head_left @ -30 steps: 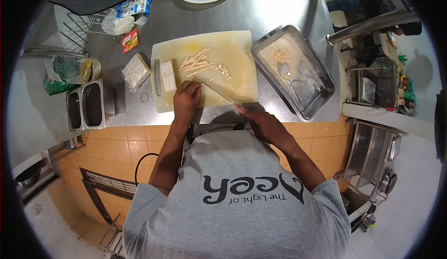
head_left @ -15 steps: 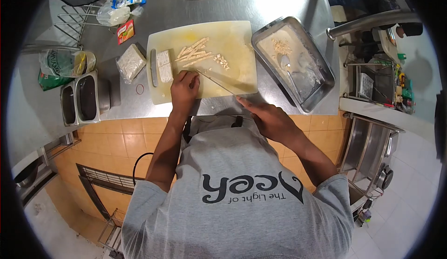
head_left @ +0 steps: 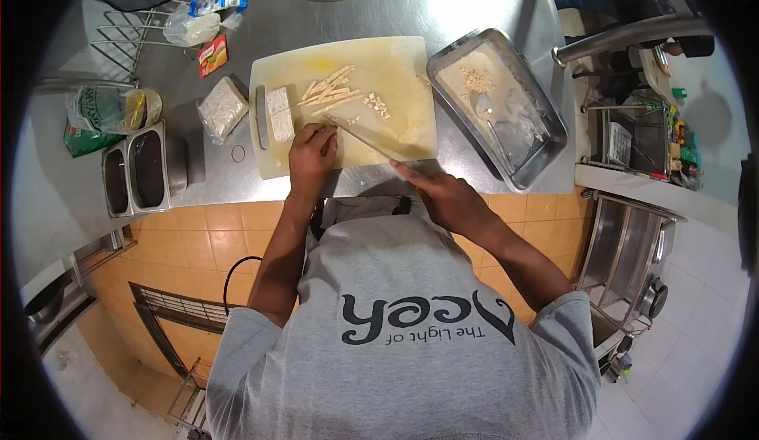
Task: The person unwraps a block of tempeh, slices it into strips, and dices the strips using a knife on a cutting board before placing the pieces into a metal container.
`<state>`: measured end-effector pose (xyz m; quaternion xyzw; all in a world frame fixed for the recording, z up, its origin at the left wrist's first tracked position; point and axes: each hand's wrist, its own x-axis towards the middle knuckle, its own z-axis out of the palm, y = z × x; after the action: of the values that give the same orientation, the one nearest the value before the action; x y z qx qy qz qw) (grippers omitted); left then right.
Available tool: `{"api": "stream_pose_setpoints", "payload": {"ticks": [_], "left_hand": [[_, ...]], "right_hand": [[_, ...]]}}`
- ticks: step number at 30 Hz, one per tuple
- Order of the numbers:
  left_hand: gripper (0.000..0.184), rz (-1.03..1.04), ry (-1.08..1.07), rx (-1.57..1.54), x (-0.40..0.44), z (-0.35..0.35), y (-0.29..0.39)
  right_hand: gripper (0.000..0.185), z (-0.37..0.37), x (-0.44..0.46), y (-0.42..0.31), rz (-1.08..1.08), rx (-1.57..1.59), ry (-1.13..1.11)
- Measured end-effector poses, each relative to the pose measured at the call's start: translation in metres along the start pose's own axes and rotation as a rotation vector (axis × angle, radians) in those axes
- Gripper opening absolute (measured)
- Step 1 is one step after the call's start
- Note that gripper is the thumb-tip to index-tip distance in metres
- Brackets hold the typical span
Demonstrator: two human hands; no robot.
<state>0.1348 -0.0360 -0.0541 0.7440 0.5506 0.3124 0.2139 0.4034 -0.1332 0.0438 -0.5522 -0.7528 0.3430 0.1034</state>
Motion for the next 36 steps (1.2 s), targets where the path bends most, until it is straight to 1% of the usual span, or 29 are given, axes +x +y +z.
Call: {"api": "stream_pose_setpoints", "payload": {"ticks": [3,6,9,15,18,22,24,27,30,34,36], "left_hand": [[0.021,0.027,0.052,0.03,-0.004,-0.001,-0.002],[0.021,0.055,0.053,0.049,-0.004,-0.001,-0.005],[0.019,0.02,0.05,0.017,-0.003,-0.003,0.001],[0.016,0.045,0.058,0.006,-0.001,-0.001,-0.003],[0.016,0.004,0.071,-0.025,-0.001,-0.002,0.0],[0.017,0.013,0.089,-0.042,-0.002,-0.002,0.0],[0.018,0.026,0.097,-0.041,-0.002,-0.001,0.0],[0.017,-0.018,0.075,-0.065,-0.004,-0.005,0.003],[0.019,0.063,0.102,0.098,-0.008,-0.01,0.004],[0.018,0.065,0.091,0.089,-0.009,-0.012,0.007],[0.018,0.049,0.108,0.07,-0.008,-0.012,0.008]], "right_hand": [[0.074,-0.004,0.001,-0.002,-0.018,0.021,-0.001],[0.074,-0.011,-0.001,-0.007,-0.027,0.036,-0.002],[0.072,-0.016,-0.006,-0.011,-0.022,0.044,-0.009],[0.071,-0.017,-0.009,-0.016,0.003,0.027,-0.05],[0.072,-0.014,-0.01,-0.015,0.008,0.008,-0.058],[0.074,-0.01,-0.006,-0.015,0.046,0.004,-0.098],[0.074,-0.006,-0.001,-0.012,0.031,0.028,-0.086],[0.075,-0.002,0.005,-0.012,0.019,0.012,-0.068],[0.07,-0.003,0.007,-0.013,0.017,0.032,-0.05],[0.068,-0.008,0.0,-0.011,-0.016,0.046,-0.008],[0.071,-0.009,-0.003,-0.008,-0.019,0.029,-0.024]]}}
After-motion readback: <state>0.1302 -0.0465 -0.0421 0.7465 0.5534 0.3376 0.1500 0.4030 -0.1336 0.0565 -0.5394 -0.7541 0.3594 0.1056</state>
